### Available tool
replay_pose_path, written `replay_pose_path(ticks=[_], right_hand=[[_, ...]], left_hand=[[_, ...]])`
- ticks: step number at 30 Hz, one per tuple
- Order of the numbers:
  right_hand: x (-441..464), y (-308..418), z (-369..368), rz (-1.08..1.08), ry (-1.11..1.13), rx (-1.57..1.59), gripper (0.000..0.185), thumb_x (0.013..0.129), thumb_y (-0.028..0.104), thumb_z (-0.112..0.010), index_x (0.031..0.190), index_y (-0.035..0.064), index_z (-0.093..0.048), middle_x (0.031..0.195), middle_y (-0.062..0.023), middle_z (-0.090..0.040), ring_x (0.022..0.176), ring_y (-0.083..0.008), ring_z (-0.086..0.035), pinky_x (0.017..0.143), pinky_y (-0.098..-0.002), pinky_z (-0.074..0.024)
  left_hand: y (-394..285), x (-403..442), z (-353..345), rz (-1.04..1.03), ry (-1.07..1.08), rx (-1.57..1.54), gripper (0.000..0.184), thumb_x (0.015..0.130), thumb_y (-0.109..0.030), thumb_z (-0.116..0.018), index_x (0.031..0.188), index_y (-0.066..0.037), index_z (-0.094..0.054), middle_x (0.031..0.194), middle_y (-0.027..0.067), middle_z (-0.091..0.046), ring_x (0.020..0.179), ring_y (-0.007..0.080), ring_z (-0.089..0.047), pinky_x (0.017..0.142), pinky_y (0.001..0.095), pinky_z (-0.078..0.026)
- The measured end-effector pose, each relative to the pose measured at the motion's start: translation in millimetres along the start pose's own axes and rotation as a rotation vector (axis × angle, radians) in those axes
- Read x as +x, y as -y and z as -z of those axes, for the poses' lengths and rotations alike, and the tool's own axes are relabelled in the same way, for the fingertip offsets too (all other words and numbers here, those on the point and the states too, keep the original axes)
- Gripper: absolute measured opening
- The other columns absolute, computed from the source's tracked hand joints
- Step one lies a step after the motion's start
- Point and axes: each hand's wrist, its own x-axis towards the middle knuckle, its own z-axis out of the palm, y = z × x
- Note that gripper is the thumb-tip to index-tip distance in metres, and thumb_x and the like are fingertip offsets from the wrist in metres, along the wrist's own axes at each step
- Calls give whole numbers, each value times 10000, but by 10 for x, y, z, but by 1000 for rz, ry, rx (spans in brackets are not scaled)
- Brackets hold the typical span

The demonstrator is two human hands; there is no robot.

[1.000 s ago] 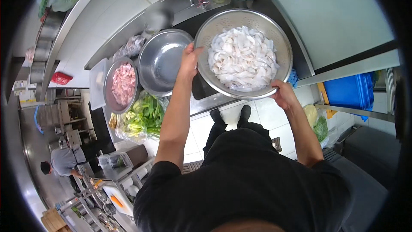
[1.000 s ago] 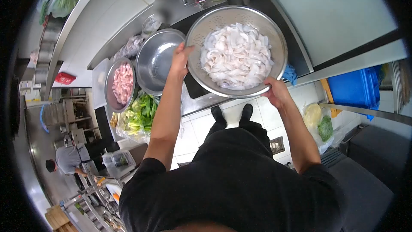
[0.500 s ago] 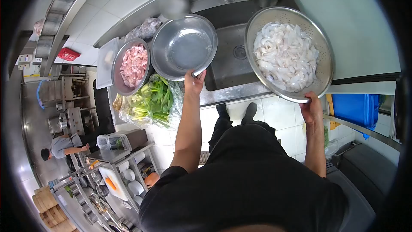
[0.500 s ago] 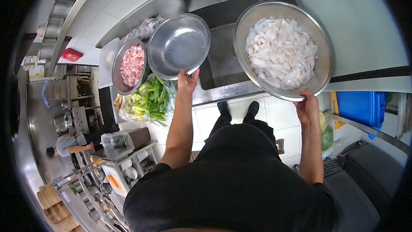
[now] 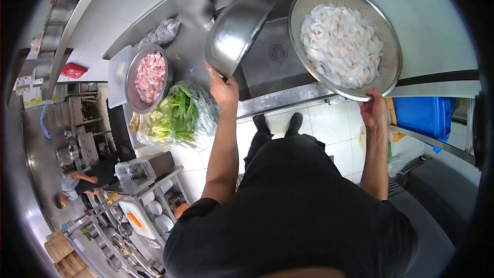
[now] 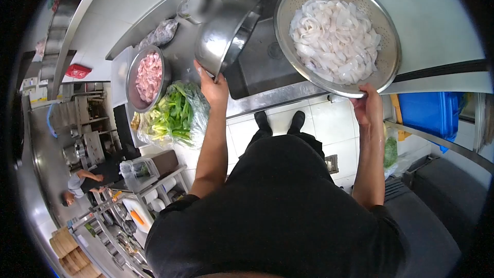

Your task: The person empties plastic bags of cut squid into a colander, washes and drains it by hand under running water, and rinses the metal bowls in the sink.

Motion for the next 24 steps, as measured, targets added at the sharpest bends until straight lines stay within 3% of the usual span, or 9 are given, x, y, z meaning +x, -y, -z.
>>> replay_pose_path(ticks=[7, 10, 11, 12, 14, 17, 21, 22, 24], right_hand=[[219, 31, 279, -160, 130, 25, 142, 873, 45, -600, 1012, 13, -595, 1008, -83, -636, 857, -219, -672, 751, -308, -610], [19, -5, -205, -72, 52, 51, 124, 879, 51, -614, 996, 15, -593, 976, -86, -639, 858, -217, -660, 764, -319, -598], [171, -114, -385, -55, 77, 80, 115, 882, 44, -610, 991, 11, -592, 970, -94, -637, 890, -227, -656, 792, -351, -597], [527, -308, -407, -104, 118, 166, 122, 885, 23, -585, 1006, 9, -587, 1006, -106, -633, 918, -240, -652, 836, -393, -600], [532, -407, -762, -76, 163, 155, 177, 886, 24, -586, 1060, -5, -589, 1053, -112, -631, 965, -246, -648, 890, -424, -593], [-190, -232, -830, -100, 25, 174, 69, 885, 24, -622, 949, 21, -595, 988, -85, -640, 905, -200, -639, 862, -387, -590], [268, -500, -812, -98, 82, 127, 118, 885, 18, -620, 1000, -1, -604, 1005, -97, -644, 918, -205, -646, 854, -392, -595], [417, -552, -974, -144, 217, 145, 174, 882, 16, -624, 1052, -10, -600, 1024, -100, -642, 943, -218, -644, 856, -397, -593], [352, -613, -936, -114, 148, 257, 208, 881, 46, -628, 1070, -36, -601, 1047, -142, -647, 957, -244, -648, 816, -400, -602]], left_hand=[[204, -126, 297, 151, -91, -329, 828, 868, 27, -585, 1585, -55, -180, 1388, 304, -539, 1136, 387, -645, 935, 387, -510], [287, -203, 432, 384, -46, -371, 815, 884, 17, -570, 1590, -58, -168, 1378, 317, -529, 1147, 364, -635, 944, 366, -510], [489, -201, 329, 268, -102, -328, 756, 893, 6, -566, 1563, -39, -218, 1339, 297, -557, 1134, 332, -639, 965, 365, -499], [404, -136, 420, 600, 30, -591, 660, 903, -7, -569, 1503, 4, -294, 1282, 255, -593, 1075, 285, -658, 908, 341, -527], [434, -118, 412, 542, -61, -734, 541, 905, -17, -570, 1407, 47, -377, 1218, 206, -614, 981, 240, -666, 785, 318, -559], [975, -210, 393, 246, -62, -626, 558, 919, -71, -546, 1434, 11, -347, 1292, 199, -558, 1052, 265, -645, 617, 319, -616], [660, -264, 597, 628, 74, -696, 592, 924, -74, -528, 1465, 2, -301, 1362, 219, -504, 1110, 322, -635, 709, 404, -659], [614, -316, 569, 606, 79, -734, 592, 926, -76, -529, 1467, 1, -300, 1363, 218, -504, 1114, 325, -634, 711, 405, -659], [598, -231, 588, 542, 78, -798, 592, 929, -79, -529, 1469, -2, -298, 1364, 218, -502, 1120, 330, -632, 714, 408, -659]])
